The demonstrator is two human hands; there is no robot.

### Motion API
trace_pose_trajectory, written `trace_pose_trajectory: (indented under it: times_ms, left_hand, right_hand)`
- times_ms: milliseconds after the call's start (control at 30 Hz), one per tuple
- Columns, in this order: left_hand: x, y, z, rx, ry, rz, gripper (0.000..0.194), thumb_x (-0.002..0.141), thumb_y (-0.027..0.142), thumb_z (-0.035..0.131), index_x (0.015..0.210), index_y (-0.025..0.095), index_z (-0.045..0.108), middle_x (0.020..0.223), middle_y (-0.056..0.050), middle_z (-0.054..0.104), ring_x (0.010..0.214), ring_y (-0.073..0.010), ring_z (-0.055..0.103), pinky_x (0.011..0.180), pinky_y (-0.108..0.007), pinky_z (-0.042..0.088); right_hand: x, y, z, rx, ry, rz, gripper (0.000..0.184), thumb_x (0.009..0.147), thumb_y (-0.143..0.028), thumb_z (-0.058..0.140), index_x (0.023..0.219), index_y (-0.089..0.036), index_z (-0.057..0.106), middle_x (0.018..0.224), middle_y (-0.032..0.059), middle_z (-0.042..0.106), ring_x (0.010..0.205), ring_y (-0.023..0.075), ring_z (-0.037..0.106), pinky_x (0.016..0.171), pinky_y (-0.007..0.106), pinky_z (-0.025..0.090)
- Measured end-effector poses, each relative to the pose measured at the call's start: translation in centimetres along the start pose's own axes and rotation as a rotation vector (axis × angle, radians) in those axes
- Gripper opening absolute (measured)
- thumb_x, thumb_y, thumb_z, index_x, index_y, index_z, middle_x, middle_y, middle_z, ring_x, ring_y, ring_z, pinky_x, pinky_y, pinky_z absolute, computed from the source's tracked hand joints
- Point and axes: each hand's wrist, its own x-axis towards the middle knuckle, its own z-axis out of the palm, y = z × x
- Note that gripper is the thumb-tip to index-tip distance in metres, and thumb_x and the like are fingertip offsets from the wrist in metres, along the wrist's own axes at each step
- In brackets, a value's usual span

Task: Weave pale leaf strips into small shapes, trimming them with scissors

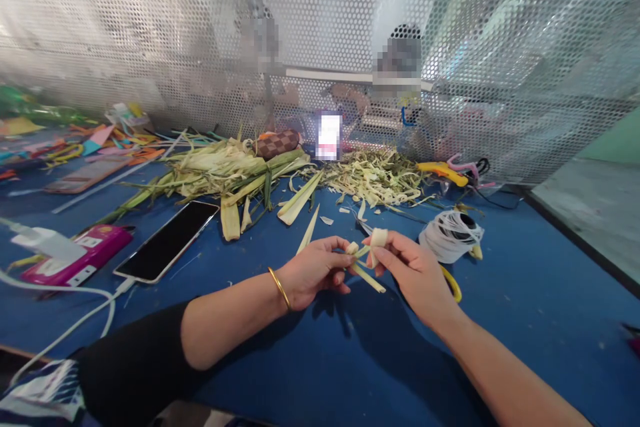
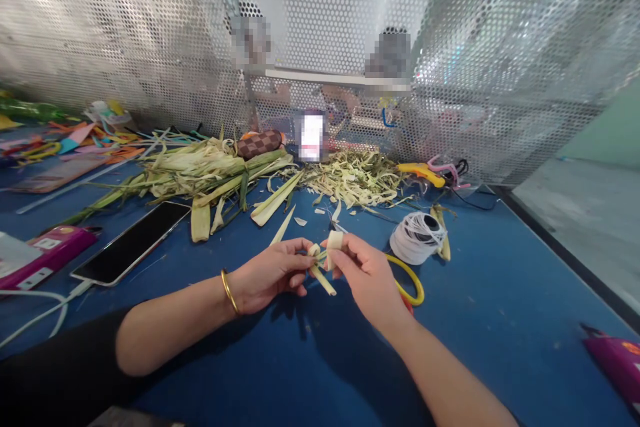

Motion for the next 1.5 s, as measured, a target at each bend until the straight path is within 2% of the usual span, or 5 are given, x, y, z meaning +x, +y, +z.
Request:
trace_pose_trajectory:
  times_ms: [333, 567, 800, 1067, 1500]
  left_hand:
    - [0.06, -0.06, 0.08, 0.020, 0.020, -0.013, 0.011, 0.077, 0.011, 0.059, 0.080, 0.017, 0.050, 0.060, 0.004, 0.059, 0.038, -0.0024, 0.039, 0.047, -0.018, 0.047]
    - [0.00, -0.09, 0.07, 0.049, 0.044, 0.015, 0.010, 0.077, 0.013, 0.060, 0.081, 0.016, 0.051, 0.062, 0.003, 0.060, 0.038, -0.0019, 0.039, 0.048, -0.018, 0.048]
    - [-0.01, 0.00, 0.20, 0.064, 0.054, 0.021, 0.009, 0.078, 0.011, 0.058, 0.082, 0.016, 0.051, 0.062, 0.002, 0.061, 0.037, -0.0022, 0.039, 0.047, -0.018, 0.048]
    - [-0.02, 0.04, 0.42, 0.045, 0.086, -0.001, 0.009, 0.081, 0.008, 0.055, 0.079, 0.015, 0.050, 0.060, 0.002, 0.060, 0.037, -0.0020, 0.037, 0.045, -0.018, 0.047]
    - [-0.03, -0.37, 0.40, -0.008, 0.065, -0.026, 0.011, 0.077, 0.010, 0.059, 0.079, 0.016, 0.050, 0.062, 0.002, 0.060, 0.038, -0.0019, 0.037, 0.047, -0.018, 0.047]
  right_hand:
    - [-0.36, 0.05, 0.38, -0.381, -0.065, -0.091, 0.029, 0.089, -0.038, 0.049, 0.067, -0.019, 0.056, 0.062, -0.0019, 0.048, 0.058, 0.0118, 0.042, 0.053, 0.024, 0.032]
    - [-0.44, 0.08, 0.30, -0.271, -0.101, 0.061, 0.025, 0.090, -0.038, 0.045, 0.078, -0.020, 0.057, 0.062, -0.0025, 0.051, 0.055, 0.0118, 0.041, 0.052, 0.024, 0.034]
    - [-0.54, -0.35, 0.46, -0.359, -0.028, -0.086, 0.021, 0.086, -0.033, 0.052, 0.069, -0.021, 0.058, 0.065, -0.0006, 0.052, 0.059, 0.0132, 0.044, 0.053, 0.026, 0.032]
    - [-0.14, -0.36, 0.45, 0.032, -0.019, 0.168, 0.024, 0.086, -0.038, 0.051, 0.073, -0.019, 0.057, 0.057, -0.0032, 0.052, 0.052, 0.0107, 0.044, 0.054, 0.025, 0.035]
    - [-0.15, -0.03, 0.56, 0.062, 0.133, 0.114, 0.033, 0.084, -0.047, 0.054, 0.089, -0.019, 0.071, 0.059, -0.0012, 0.052, 0.062, 0.0153, 0.050, 0.069, 0.031, 0.040]
